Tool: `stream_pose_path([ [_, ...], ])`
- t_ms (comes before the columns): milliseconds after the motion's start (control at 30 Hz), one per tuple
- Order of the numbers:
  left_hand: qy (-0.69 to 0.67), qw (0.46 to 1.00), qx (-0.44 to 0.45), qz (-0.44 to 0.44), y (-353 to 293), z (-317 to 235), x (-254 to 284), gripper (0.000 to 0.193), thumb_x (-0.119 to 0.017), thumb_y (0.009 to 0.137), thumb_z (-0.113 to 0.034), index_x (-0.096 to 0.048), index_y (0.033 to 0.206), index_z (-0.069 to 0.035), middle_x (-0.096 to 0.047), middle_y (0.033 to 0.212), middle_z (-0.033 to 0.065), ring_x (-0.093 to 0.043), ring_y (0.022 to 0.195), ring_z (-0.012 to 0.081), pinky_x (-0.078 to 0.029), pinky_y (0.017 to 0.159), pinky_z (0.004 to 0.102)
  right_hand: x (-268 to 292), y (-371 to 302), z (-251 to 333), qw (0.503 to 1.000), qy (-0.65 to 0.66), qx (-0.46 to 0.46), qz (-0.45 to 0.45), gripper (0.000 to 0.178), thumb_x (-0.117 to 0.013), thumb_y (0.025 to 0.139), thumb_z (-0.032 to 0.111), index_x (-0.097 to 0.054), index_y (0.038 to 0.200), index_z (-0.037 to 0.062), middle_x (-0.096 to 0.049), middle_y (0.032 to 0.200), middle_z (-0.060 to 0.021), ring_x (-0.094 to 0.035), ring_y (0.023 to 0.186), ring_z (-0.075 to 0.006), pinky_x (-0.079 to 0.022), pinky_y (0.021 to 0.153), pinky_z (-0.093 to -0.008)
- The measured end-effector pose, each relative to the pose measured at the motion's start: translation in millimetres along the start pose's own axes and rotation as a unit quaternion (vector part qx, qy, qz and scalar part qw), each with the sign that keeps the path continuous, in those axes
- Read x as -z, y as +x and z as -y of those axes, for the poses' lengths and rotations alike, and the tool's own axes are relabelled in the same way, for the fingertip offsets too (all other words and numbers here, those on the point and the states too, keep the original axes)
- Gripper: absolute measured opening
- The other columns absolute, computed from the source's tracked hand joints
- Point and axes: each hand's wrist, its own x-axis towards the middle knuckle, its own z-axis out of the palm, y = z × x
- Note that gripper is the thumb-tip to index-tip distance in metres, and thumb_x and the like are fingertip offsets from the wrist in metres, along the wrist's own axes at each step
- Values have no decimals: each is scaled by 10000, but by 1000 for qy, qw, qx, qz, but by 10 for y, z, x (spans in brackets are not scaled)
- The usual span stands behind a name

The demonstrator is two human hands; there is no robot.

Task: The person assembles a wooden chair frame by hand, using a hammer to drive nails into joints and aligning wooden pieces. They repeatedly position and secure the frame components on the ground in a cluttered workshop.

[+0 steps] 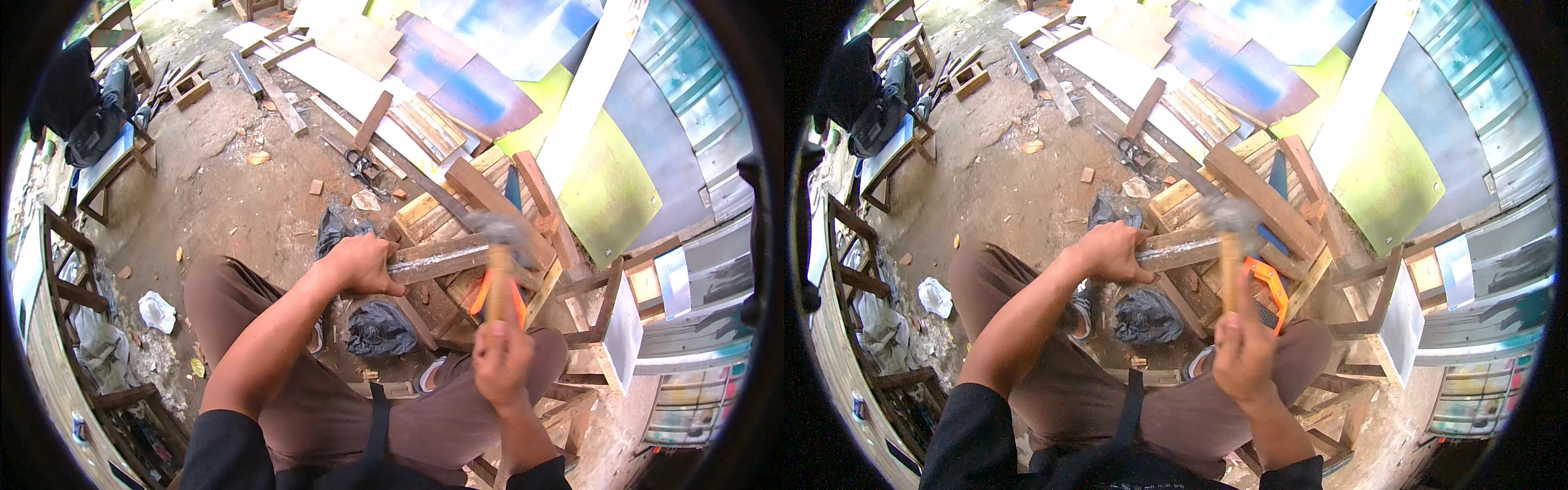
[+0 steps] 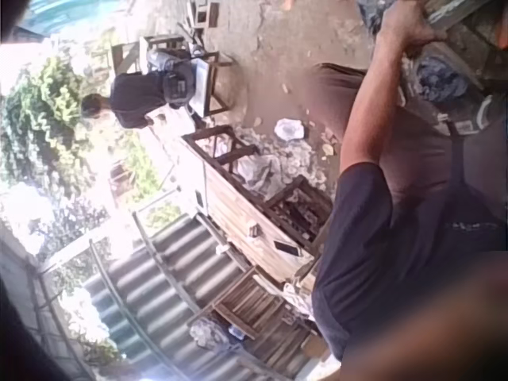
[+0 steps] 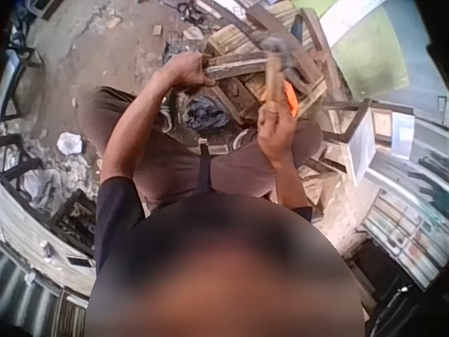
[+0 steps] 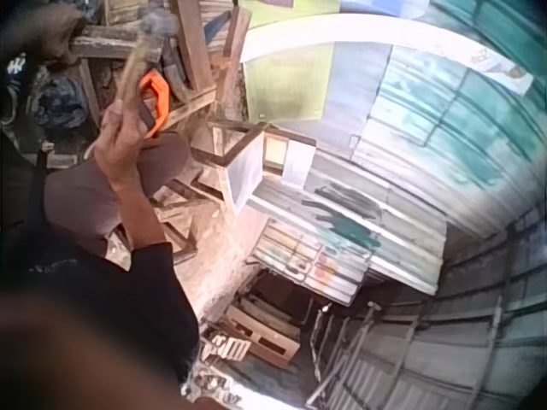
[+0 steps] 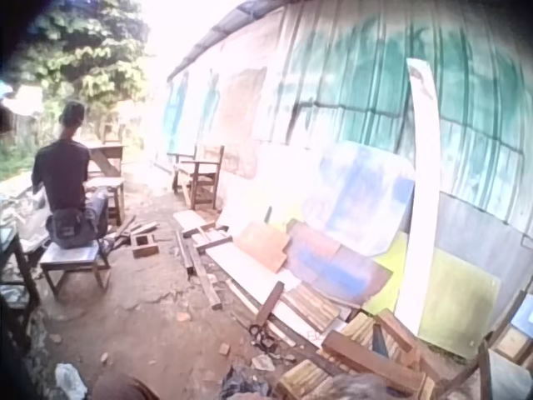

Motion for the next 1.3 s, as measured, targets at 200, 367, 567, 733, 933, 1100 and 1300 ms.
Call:
stream_pose_path([
  [200, -21, 1000, -12, -2, -8, 5, 4, 640, -803, 691, -541, -739, 1046, -11, -733, 905, 266, -719, 897, 437, -577, 834, 500, -38, -91, -189, 967, 1, 252, -44, 562, -512, 1027, 125, -409, 1563, -10, -612, 765, -180, -588, 548, -199, -483, 545, -313],
  [367, -11, 1000, -15, 19, 3, 26, -19, 643, -811, 688, -545, -739, 1034, -8, -736, 905, 267, -724, 899, 429, -580, 840, 495, -339, -103, -475, 990, -61, 3, 126, 514, -427, 1088, 143, -402, 1600, 107, -549, 626, -58, -505, 534, -124, -454, 541, -302],
  [567, 7, 999, 4, 45, 20, -9, 8, 715, -803, 683, -609, -758, 1030, 14, -739, 987, 279, -729, 970, 412, -581, 879, 475, -94, 131, -204, 999, 11, -27, 36, 523, -436, 1083, 141, -387, 1599, 68, -581, 753, -97, -507, 536, -103, -446, 524, -269],
  [733, -41, 998, -5, 56, -23, 140, 242, 762, -785, 721, -595, -721, 1131, 45, -741, 1066, 266, -717, 1018, 405, -565, 903, 472, 161, 597, -271, 973, 168, 16, -159, 519, -406, 1119, 242, -351, 1594, 43, -522, 710, -8, -438, 517, -63, -368, 438, -211],
  [933, -605, 791, -87, 18, -39, 359, 208, 720, -669, 842, -589, -588, 1283, -26, -673, 851, 193, -677, 723, 321, -559, 652, 427, 75, 774, -779, 925, 313, -68, -205, 381, -424, 1124, 278, -492, 1413, 39, -458, 665, 8, -399, 448, -45, -338, 370, -227],
  [1100, -779, 597, -169, 91, -19, 229, 175, 705, -491, 912, -664, -567, 1284, -70, -524, 654, 122, -515, 461, 228, -435, 426, 339, 25, 697, -690, 954, 261, -45, -143, 406, -459, 1114, 251, -491, 1460, 40, -456, 643, 19, -378, 415, -49, -349, 364, -230],
  [1300, -813, 535, -182, 138, 29, 54, 137, 803, -505, 912, -654, -475, 1443, -53, -490, 628, 116, -504, 444, 235, -433, 424, 337, -81, 597, -575, 967, 236, 0, -90, 432, -511, 1090, 222, -470, 1484, 49, -457, 657, 38, -393, 478, -31, -365, 439, -213],
])
